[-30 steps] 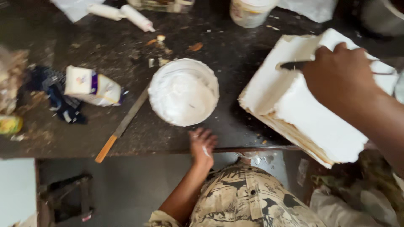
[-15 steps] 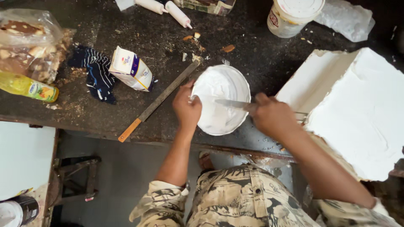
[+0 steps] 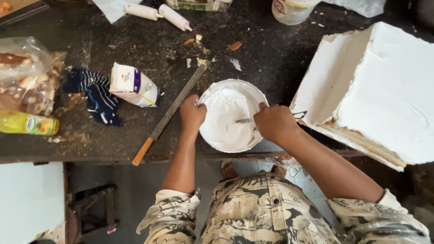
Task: The person applies white frosting to the top and sides of a rectangular cake using a large metal offset spatula, smoothing the surface and edges through repeated strokes.
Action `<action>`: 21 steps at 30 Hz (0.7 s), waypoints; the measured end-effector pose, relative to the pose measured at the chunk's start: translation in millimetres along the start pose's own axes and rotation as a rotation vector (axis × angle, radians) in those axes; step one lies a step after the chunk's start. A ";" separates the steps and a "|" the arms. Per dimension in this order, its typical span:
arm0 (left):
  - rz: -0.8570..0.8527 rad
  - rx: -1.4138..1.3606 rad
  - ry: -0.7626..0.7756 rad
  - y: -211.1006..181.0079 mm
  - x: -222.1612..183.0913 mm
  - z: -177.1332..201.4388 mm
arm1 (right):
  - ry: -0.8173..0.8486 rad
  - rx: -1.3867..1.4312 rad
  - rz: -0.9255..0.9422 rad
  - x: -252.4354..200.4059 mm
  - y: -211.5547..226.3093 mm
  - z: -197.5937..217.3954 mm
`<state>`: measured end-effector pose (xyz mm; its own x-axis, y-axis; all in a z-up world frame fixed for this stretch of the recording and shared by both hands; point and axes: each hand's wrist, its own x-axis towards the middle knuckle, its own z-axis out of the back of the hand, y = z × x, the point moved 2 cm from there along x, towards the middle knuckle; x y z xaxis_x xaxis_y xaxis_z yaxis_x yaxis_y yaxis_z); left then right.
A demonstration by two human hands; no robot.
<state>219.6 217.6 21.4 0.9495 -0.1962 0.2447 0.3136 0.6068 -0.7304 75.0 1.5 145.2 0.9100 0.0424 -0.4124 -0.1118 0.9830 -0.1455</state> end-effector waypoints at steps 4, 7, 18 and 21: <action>-0.112 -0.094 -0.006 -49.3 -14.2 14.2 | 0.089 0.084 -0.029 -23.1 -13.9 -15.1; -0.344 -0.137 -0.024 -92.3 -30.7 29.8 | 0.096 0.139 -0.070 -40.1 -21.0 -41.0; -0.416 -0.143 -0.005 -115.7 -37.9 37.5 | 0.054 0.893 0.120 -54.3 -19.1 -130.3; -0.295 -0.160 -0.008 -69.9 -27.0 18.4 | 0.452 1.308 -0.104 -70.4 -17.5 -127.4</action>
<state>172.0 194.6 77.6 0.8180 -0.3388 0.4649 0.5721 0.3958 -0.7183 -38.0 -41.4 62.1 0.6561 0.1455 -0.7405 0.6275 0.4399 0.6424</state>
